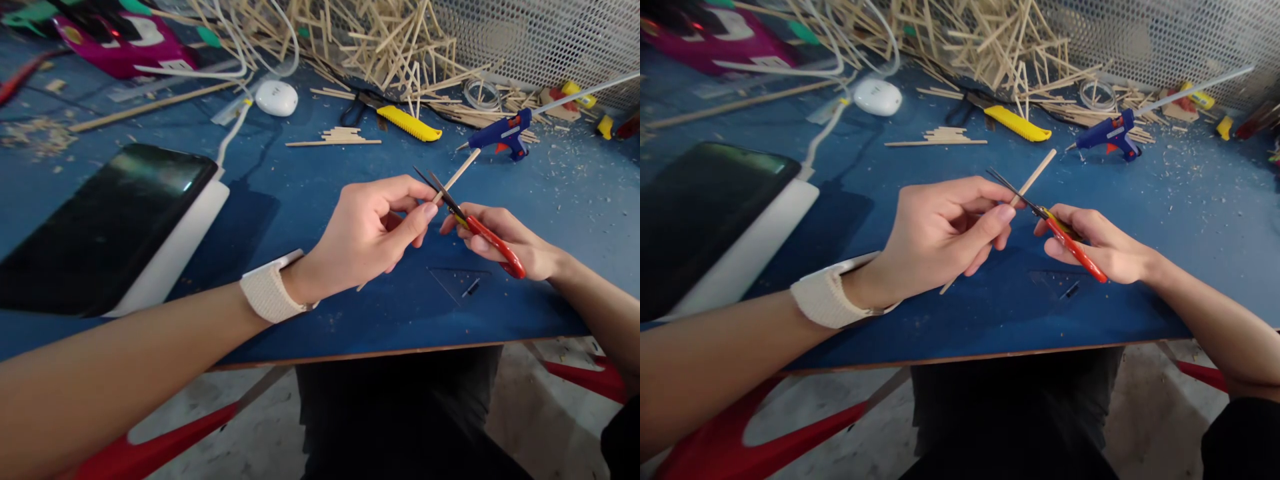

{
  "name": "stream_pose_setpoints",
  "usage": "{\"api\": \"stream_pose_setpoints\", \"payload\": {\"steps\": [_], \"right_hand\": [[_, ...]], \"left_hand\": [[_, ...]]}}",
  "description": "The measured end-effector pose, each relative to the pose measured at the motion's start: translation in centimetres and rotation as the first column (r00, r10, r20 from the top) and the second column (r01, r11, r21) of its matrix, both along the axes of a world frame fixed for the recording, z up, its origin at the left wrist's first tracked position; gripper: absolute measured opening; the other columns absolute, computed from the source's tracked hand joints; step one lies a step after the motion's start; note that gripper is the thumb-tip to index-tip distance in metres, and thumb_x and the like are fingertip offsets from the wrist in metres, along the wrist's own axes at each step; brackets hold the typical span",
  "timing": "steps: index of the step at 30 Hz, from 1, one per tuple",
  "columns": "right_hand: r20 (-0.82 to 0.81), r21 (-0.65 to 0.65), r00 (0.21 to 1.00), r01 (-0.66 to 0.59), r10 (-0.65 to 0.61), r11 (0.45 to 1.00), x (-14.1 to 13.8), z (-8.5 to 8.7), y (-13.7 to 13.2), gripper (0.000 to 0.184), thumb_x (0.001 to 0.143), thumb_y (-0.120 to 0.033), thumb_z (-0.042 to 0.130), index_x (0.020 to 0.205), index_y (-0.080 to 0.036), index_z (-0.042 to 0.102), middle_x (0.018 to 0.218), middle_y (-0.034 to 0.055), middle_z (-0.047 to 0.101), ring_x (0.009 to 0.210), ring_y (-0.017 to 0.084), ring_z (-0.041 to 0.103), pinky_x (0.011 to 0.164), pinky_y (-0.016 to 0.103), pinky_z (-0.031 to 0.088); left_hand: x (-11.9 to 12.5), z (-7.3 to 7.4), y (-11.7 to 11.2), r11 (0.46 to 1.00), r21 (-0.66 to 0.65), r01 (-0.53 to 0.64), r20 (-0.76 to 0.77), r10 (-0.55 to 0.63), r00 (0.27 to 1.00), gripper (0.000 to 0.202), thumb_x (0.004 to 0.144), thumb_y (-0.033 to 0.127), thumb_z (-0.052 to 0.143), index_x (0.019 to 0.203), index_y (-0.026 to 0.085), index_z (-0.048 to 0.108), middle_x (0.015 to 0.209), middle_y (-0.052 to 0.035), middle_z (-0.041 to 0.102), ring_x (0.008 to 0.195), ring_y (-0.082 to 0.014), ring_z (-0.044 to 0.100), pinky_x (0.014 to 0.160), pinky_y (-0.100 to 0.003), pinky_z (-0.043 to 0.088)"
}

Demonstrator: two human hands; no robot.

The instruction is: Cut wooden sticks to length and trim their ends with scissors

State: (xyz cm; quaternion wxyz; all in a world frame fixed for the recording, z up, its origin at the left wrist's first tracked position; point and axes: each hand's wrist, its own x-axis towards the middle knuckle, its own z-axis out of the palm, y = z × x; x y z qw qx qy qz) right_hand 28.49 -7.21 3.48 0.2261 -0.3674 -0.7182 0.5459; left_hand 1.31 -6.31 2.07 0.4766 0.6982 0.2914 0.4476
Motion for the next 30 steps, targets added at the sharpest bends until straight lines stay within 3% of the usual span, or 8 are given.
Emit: {"api": "stream_pose_setpoints", "payload": {"steps": [12,19,30], "right_hand": [[0.071,0.053,0.997,-0.007,0.004,0.999,0.07,0.24,-0.17,0.068,0.109,-0.079,0.071,0.127,-0.014,0.073,0.081,-0.0053,0.050,0.068,0.011,0.037,0.061,0.030,0.032],[0.042,0.057,0.999,-0.035,0.033,0.998,0.23,-0.01,-0.22,0.067,0.110,-0.078,0.070,0.129,-0.014,0.070,0.078,-0.0073,0.046,0.064,0.010,0.036,0.056,0.030,0.030],[0.115,0.081,0.993,-0.030,0.021,0.996,0.00,0.40,-0.44,0.069,0.111,-0.081,0.065,0.128,-0.015,0.069,0.079,-0.0065,0.047,0.066,0.012,0.037,0.059,0.030,0.032]], "left_hand": [[0.01,0.19,-0.08,1.000,0.002,-0.024,-0.034,0.024,0.999,0.013,0.113,0.030,0.075,0.110,0.019,0.081,0.069,0.0045,0.069,0.041,-0.0085,0.054,0.037,-0.019,0.040],[0.16,0.52,-0.05,1.000,0.013,-0.018,0.000,0.018,1.000,0.006,0.109,0.022,0.074,0.105,0.019,0.078,0.073,0.0023,0.073,0.056,-0.0120,0.070,0.045,-0.017,0.049],[0.19,0.58,-0.11,0.999,0.007,-0.035,-0.023,0.035,0.999,0.007,0.108,0.023,0.074,0.105,0.018,0.078,0.079,-0.0013,0.078,0.060,-0.0124,0.072,0.040,-0.016,0.042]]}}
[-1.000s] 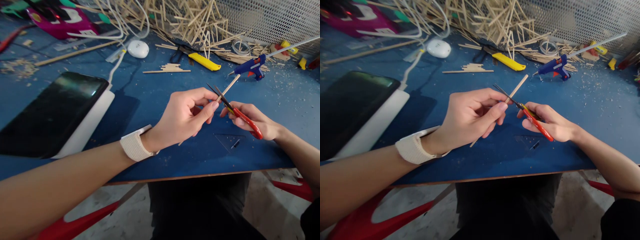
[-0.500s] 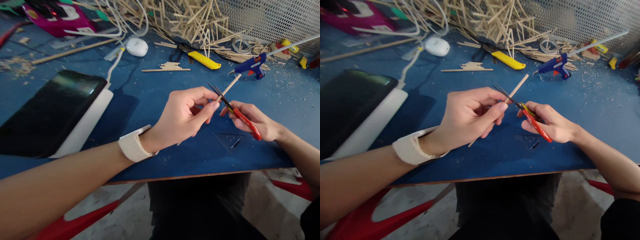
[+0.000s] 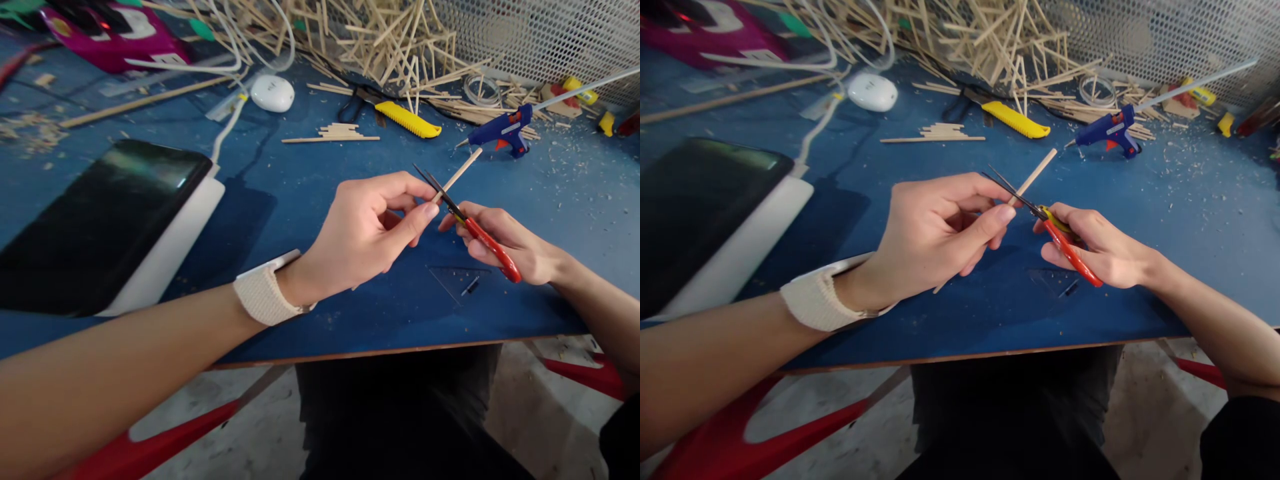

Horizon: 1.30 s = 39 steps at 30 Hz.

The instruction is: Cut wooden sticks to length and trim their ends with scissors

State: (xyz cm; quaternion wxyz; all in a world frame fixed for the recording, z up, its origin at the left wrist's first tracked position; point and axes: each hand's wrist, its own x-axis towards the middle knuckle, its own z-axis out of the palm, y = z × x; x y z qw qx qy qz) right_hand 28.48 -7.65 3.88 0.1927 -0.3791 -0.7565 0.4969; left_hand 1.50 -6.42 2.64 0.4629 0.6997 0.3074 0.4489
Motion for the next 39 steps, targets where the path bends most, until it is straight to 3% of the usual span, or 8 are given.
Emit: {"api": "stream_pose_setpoints", "payload": {"steps": [7,14,19,28,34,37,39], "right_hand": [[0.073,0.018,0.997,0.026,-0.028,0.999,0.0,0.1,-0.1,0.066,0.109,-0.082,0.067,0.124,-0.018,0.069,0.086,-0.0033,0.051,0.071,0.013,0.042,0.064,0.031,0.037],[0.067,-0.014,0.997,0.048,-0.047,0.999,-0.1,0.3,-0.1,0.067,0.107,-0.084,0.069,0.119,-0.018,0.069,0.087,-0.0029,0.051,0.073,0.013,0.041,0.065,0.030,0.037],[-0.017,-0.054,1.000,0.015,-0.016,0.998,-0.2,0.5,0.1,0.069,0.110,-0.081,0.068,0.129,-0.014,0.074,0.087,-0.0031,0.053,0.072,0.012,0.041,0.064,0.029,0.037],[-0.053,-0.082,0.997,0.048,-0.052,0.996,-0.5,0.4,0.0,0.055,0.115,-0.068,0.071,0.124,-0.014,0.075,0.085,-0.0034,0.052,0.071,0.011,0.038,0.062,0.029,0.033],[-0.062,-0.101,0.994,0.082,-0.089,0.992,-0.8,0.6,0.0,0.051,0.114,-0.068,0.072,0.107,-0.017,0.071,0.079,-0.0051,0.043,0.066,0.011,0.031,0.058,0.030,0.030],[-0.076,-0.108,0.993,0.082,-0.090,0.991,-0.7,0.4,0.1,0.049,0.114,-0.066,0.072,0.102,-0.019,0.068,0.077,-0.0065,0.042,0.064,0.010,0.031,0.056,0.029,0.030],[-0.090,-0.112,0.992,0.081,-0.091,0.990,-0.5,0.2,0.1,0.048,0.114,-0.064,0.073,0.101,-0.019,0.068,0.076,-0.0072,0.042,0.063,0.009,0.031,0.055,0.028,0.030]], "left_hand": [[0.0,0.1,0.0,1.000,0.001,0.003,0.002,-0.003,1.000,0.009,0.107,0.020,0.072,0.102,0.019,0.079,0.074,0.0004,0.074,0.056,-0.0113,0.070,0.039,-0.015,0.040],[-0.2,0.0,0.0,1.000,0.008,0.010,-0.012,-0.010,1.000,0.011,0.110,0.020,0.072,0.103,0.019,0.080,0.067,0.0038,0.068,0.040,-0.0078,0.052,0.035,-0.018,0.036],[-0.2,0.2,0.0,1.000,0.023,0.000,-0.013,0.000,1.000,0.010,0.109,0.018,0.072,0.103,0.018,0.080,0.070,0.0023,0.071,0.047,-0.0096,0.061,0.038,-0.017,0.038],[0.0,0.5,-0.2,1.000,0.017,-0.026,-0.031,0.026,0.999,0.012,0.106,0.019,0.071,0.101,0.019,0.082,0.071,0.0013,0.072,0.056,-0.0117,0.069,0.039,-0.017,0.041],[0.1,-0.3,1.1,0.999,0.042,0.021,0.056,-0.023,0.998,0.009,0.103,0.032,0.087,0.095,0.031,0.083,0.062,0.0056,0.068,0.051,-0.0148,0.064,0.041,-0.026,0.052],[0.0,-0.9,2.0,0.996,0.052,0.071,0.071,-0.075,0.995,0.018,0.089,0.043,0.100,0.096,0.041,0.083,0.060,0.0081,0.068,0.045,-0.0175,0.060,0.033,-0.031,0.048],[-0.1,-1.0,2.2,0.997,0.038,0.063,0.051,-0.065,0.997,0.018,0.090,0.048,0.098,0.097,0.042,0.083,0.059,0.0086,0.068,0.041,-0.0166,0.055,0.029,-0.031,0.044]]}}
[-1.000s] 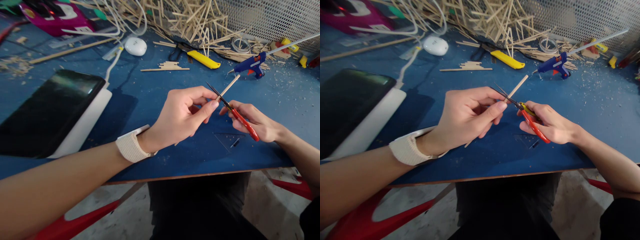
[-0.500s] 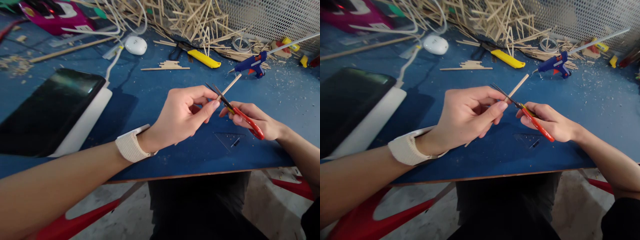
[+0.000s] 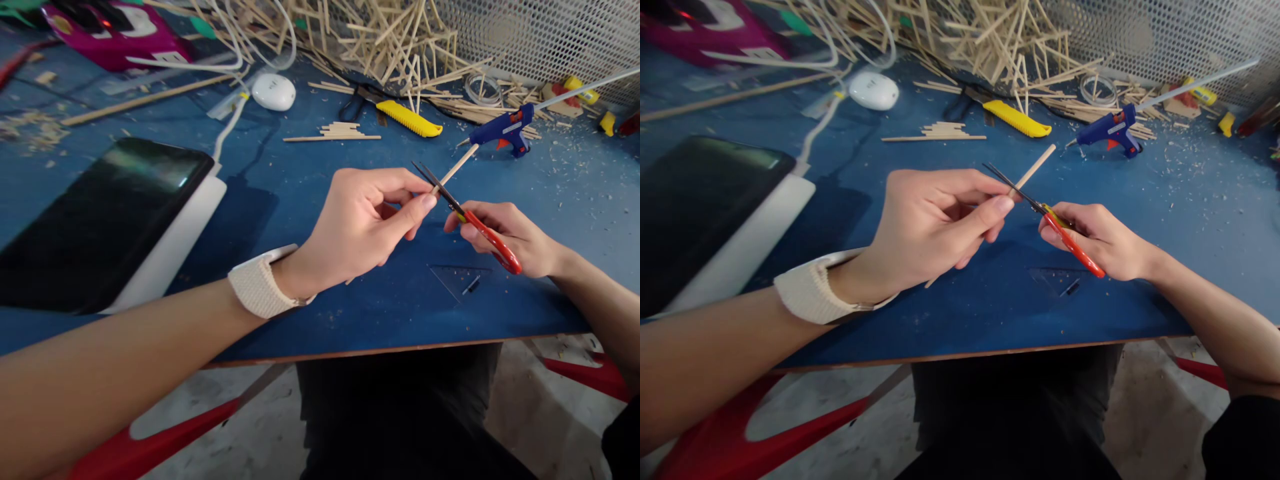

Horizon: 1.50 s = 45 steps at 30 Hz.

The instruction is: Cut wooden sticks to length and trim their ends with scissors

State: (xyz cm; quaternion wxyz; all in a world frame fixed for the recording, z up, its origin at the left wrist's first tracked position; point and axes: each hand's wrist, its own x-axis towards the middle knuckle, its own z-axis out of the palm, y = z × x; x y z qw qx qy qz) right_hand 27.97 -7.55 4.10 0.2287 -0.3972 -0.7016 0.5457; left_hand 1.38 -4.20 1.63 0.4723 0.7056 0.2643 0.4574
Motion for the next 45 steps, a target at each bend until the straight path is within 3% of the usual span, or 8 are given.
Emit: {"api": "stream_pose_setpoints", "payload": {"steps": [9,16,22,28,31,36,41,45], "right_hand": [[0.035,0.099,0.999,0.002,-0.005,0.995,-0.1,-0.2,0.1,0.048,0.113,-0.064,0.075,0.103,-0.018,0.071,0.075,-0.0067,0.044,0.063,0.009,0.031,0.055,0.028,0.027],[0.072,0.269,0.997,-0.025,0.006,0.963,0.3,-0.5,0.2,0.038,0.114,-0.056,0.077,0.106,-0.020,0.067,0.082,-0.0046,0.052,0.071,0.011,0.040,0.064,0.029,0.037],[0.128,0.408,0.992,-0.044,-0.009,0.912,0.6,-0.5,0.1,0.033,0.116,-0.054,0.074,0.108,-0.023,0.068,0.082,-0.0039,0.049,0.072,0.014,0.038,0.067,0.033,0.036],[0.139,0.480,0.990,-0.061,-0.007,0.875,0.7,-0.3,0.1,0.042,0.112,-0.058,0.080,0.098,-0.025,0.058,0.079,-0.0049,0.048,0.069,0.014,0.036,0.065,0.034,0.032],[0.163,0.490,0.986,-0.072,-0.010,0.869,0.8,-0.2,0.3,0.041,0.115,-0.055,0.076,0.095,-0.025,0.057,0.078,-0.0055,0.047,0.068,0.013,0.034,0.065,0.034,0.032],[0.184,0.509,0.983,-0.079,-0.019,0.857,0.8,-0.4,0.5,0.048,0.113,-0.063,0.076,0.093,-0.026,0.053,0.076,-0.0057,0.046,0.067,0.013,0.035,0.064,0.033,0.032],[0.180,0.517,0.983,-0.068,-0.031,0.854,0.8,-0.8,0.7,0.046,0.113,-0.062,0.075,0.094,-0.026,0.055,0.076,-0.0053,0.048,0.067,0.014,0.035,0.065,0.034,0.033],[0.163,0.489,0.986,-0.046,-0.039,0.871,0.6,-0.8,0.6,0.047,0.111,-0.059,0.079,0.091,-0.025,0.054,0.074,-0.0062,0.046,0.066,0.013,0.034,0.064,0.034,0.032]], "left_hand": [[-0.1,0.5,0.0,0.997,-0.055,0.056,-0.004,-0.056,0.998,0.029,0.097,0.059,0.098,0.095,0.038,0.078,0.059,0.0069,0.066,0.045,-0.0146,0.056,0.032,-0.027,0.044],[-0.3,0.9,0.0,0.987,-0.096,0.130,-0.026,-0.133,0.991,0.023,0.095,0.057,0.097,0.094,0.041,0.080,0.057,0.0068,0.065,0.039,-0.0140,0.051,0.027,-0.028,0.038],[-0.4,0.9,0.5,0.981,-0.049,0.187,-0.085,-0.190,0.978,0.034,0.103,0.077,0.080,0.101,0.044,0.085,0.067,0.0028,0.074,0.041,-0.0134,0.057,0.030,-0.028,0.047],[-0.3,1.1,0.6,0.960,-0.046,0.278,-0.030,-0.279,0.960,0.014,0.095,0.058,0.095,0.099,0.048,0.085,0.062,0.0070,0.071,0.038,-0.0133,0.054,0.028,-0.027,0.044],[-0.4,1.2,0.6,0.967,0.015,0.253,-0.026,-0.252,0.967,0.009,0.100,0.053,0.091,0.095,0.047,0.086,0.060,0.0070,0.070,0.038,-0.0138,0.054,0.032,-0.030,0.047],[-0.4,1.0,0.9,0.975,0.060,0.214,-0.091,-0.208,0.974,0.015,0.100,0.063,0.087,0.097,0.048,0.086,0.053,0.0077,0.064,0.043,-0.0158,0.057,0.037,-0.032,0.051],[-0.4,0.9,1.2,0.975,0.029,0.220,-0.090,-0.216,0.972,0.011,0.096,0.058,0.092,0.099,0.049,0.088,0.052,0.0064,0.058,0.046,-0.0186,0.055,0.035,-0.032,0.045],[-0.4,0.8,1.3,0.981,0.089,0.175,-0.098,-0.166,0.981,0.015,0.100,0.062,0.088,0.099,0.047,0.088,0.052,0.0068,0.058,0.045,-0.0159,0.052,0.033,-0.029,0.038]]}}
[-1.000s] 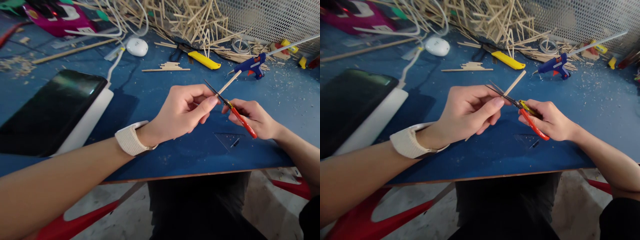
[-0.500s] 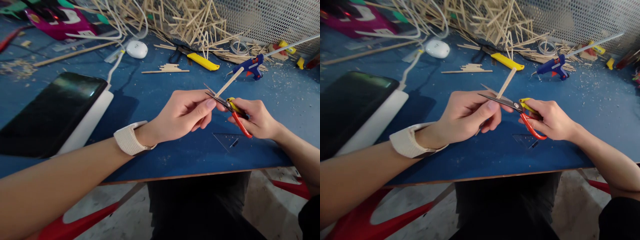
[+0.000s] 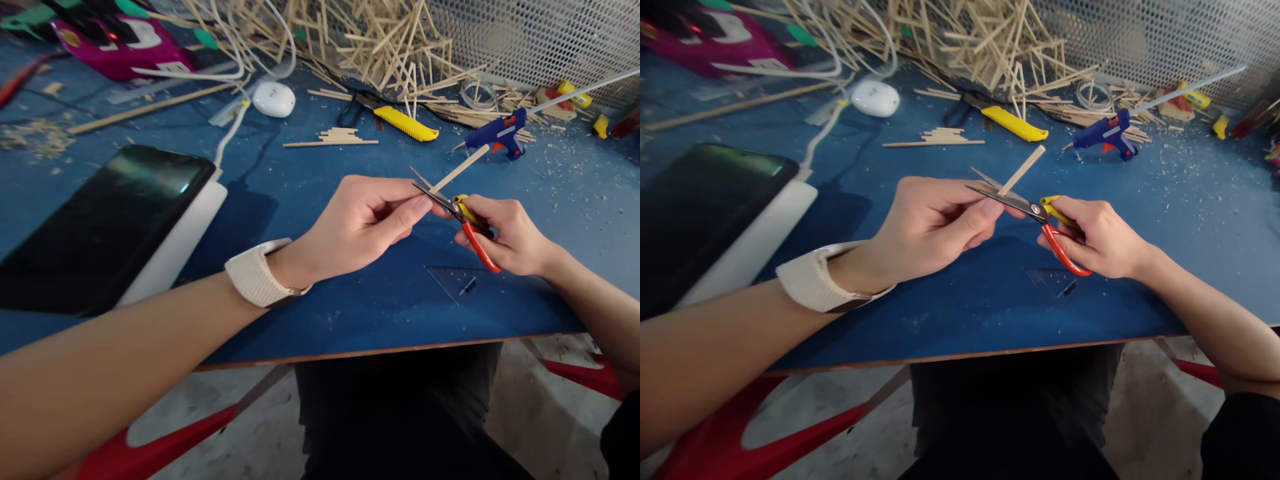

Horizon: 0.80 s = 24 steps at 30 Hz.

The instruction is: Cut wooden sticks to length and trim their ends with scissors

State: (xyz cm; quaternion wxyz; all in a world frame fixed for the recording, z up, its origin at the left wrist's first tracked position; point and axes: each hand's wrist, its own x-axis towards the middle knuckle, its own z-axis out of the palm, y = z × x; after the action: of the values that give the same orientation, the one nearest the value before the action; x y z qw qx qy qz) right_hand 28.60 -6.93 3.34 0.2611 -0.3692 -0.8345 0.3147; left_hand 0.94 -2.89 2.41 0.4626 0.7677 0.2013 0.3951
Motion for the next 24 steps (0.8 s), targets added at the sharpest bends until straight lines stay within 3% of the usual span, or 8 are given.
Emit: {"api": "stream_pose_setpoints", "payload": {"steps": [5,8,11,13,17,24], "right_hand": [[-0.028,-0.170,0.999,0.017,-0.022,0.985,-0.3,0.3,-0.8,0.046,0.107,-0.061,0.082,0.093,-0.023,0.060,0.075,-0.0065,0.047,0.065,0.011,0.036,0.060,0.031,0.033],[-0.062,-0.319,0.998,0.003,-0.024,0.948,-0.4,0.5,-1.2,0.048,0.106,-0.066,0.080,0.108,-0.019,0.071,0.077,-0.0061,0.049,0.065,0.010,0.038,0.058,0.030,0.033],[-0.141,-0.448,0.990,-0.051,-0.014,0.893,-0.4,0.5,-1.2,0.057,0.107,-0.070,0.079,0.119,-0.015,0.076,0.077,-0.0066,0.049,0.063,0.009,0.038,0.056,0.028,0.031],[-0.193,-0.503,0.981,-0.088,-0.012,0.860,-0.4,0.4,-1.1,0.060,0.106,-0.072,0.079,0.119,-0.014,0.077,0.078,-0.0066,0.048,0.063,0.008,0.037,0.055,0.028,0.030],[-0.253,-0.548,0.967,-0.133,-0.012,0.826,-0.3,0.2,-0.9,0.063,0.104,-0.075,0.081,0.119,-0.014,0.077,0.080,-0.0054,0.050,0.064,0.008,0.039,0.053,0.026,0.032],[-0.152,-0.515,0.986,-0.022,-0.066,0.857,-0.8,0.5,-1.3,0.057,0.111,-0.070,0.076,0.118,-0.013,0.078,0.077,-0.0058,0.047,0.063,0.008,0.035,0.054,0.027,0.029]], "left_hand": [[0.0,0.0,0.0,0.996,0.080,-0.051,0.000,0.051,0.999,0.015,0.098,0.057,0.088,0.092,0.044,0.083,0.055,0.0069,0.060,0.042,-0.0165,0.043,0.034,-0.032,0.031],[0.0,0.3,-0.5,0.991,0.124,-0.055,-0.046,0.061,0.997,0.029,0.101,0.054,0.086,0.080,0.038,0.075,0.053,0.0070,0.056,0.043,-0.0151,0.039,0.036,-0.031,0.028],[-0.1,0.7,-1.6,0.976,0.145,-0.161,-0.106,0.177,0.978,0.039,0.114,0.033,0.067,0.075,0.026,0.066,0.057,0.0053,0.057,0.048,-0.0119,0.043,0.047,-0.029,0.030],[-0.3,0.8,-2.2,0.975,0.124,-0.186,-0.144,0.203,0.969,0.040,0.115,0.030,0.062,0.075,0.024,0.064,0.059,0.0044,0.057,0.049,-0.0114,0.046,0.050,-0.028,0.033],[-0.4,0.9,-2.5,0.980,0.103,-0.172,-0.196,0.190,0.962,0.040,0.116,0.032,0.058,0.078,0.022,0.063,0.062,0.0039,0.055,0.050,-0.0114,0.046,0.052,-0.026,0.034],[-0.3,1.1,-2.5,0.969,0.171,-0.180,-0.251,0.219,0.943,0.041,0.117,0.030,0.053,0.076,0.022,0.055,0.063,0.0035,0.048,0.053,-0.0124,0.040,0.054,-0.028,0.032]]}}
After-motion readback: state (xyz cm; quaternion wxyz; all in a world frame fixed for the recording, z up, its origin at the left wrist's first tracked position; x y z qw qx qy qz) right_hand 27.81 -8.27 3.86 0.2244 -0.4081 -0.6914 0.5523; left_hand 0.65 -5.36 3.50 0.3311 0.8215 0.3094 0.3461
